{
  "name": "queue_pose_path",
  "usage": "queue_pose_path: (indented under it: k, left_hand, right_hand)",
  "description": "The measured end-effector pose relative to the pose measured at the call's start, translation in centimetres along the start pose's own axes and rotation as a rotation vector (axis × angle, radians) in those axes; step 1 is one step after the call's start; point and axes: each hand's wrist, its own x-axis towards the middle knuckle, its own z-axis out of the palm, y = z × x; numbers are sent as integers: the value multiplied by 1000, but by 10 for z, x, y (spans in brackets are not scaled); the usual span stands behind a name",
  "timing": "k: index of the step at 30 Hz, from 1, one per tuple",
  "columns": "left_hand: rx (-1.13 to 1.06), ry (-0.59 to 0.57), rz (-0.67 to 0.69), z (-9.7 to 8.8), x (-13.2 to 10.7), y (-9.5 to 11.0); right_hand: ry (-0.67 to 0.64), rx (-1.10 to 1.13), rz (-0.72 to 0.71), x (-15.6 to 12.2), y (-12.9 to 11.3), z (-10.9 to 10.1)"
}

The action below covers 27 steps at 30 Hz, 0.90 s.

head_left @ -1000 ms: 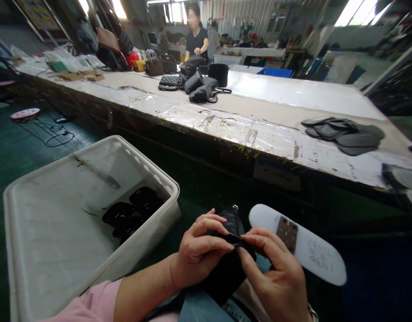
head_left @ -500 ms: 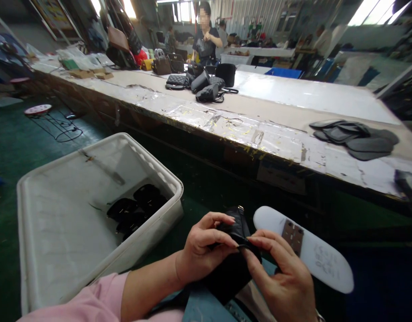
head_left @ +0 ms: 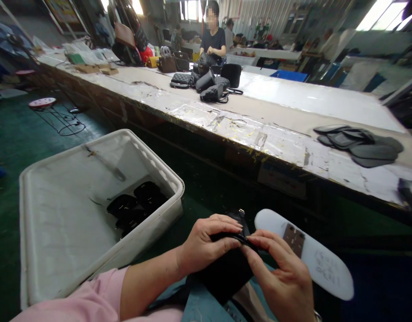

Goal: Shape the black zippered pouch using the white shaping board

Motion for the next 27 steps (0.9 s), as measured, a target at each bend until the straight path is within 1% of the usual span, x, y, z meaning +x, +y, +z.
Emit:
queue_pose_path:
  k: [4,10,14,17,21,23,25,27]
  left_hand:
    - [34,47,-16,1,-1,1]
    - [98,77,-61,2,1,1]
    - [125,92,-102,-1,4,1]
    - [131,82,-127,-1,6,1]
    - [128,116,-205,3,9,-2]
    - [70,101,-253,1,10,-5]
    - [-69,36,-287,-5,9,-9]
    - [-212,-27,-292,-13,5,-14]
  right_hand:
    - [-2,11,6,1,-2,2]
    - [12,-20,-20,1,-3,7]
    - [-30,-42,-39,-1,2,7]
    - [-55,-84,-47,0,3,8]
    - [-31,-119,-50,4,2,11]
    - [-21,-125,-49,4,5,13]
    - [-6,-125,-28,5,10,13]
    - [6,-126,10,6,16,13]
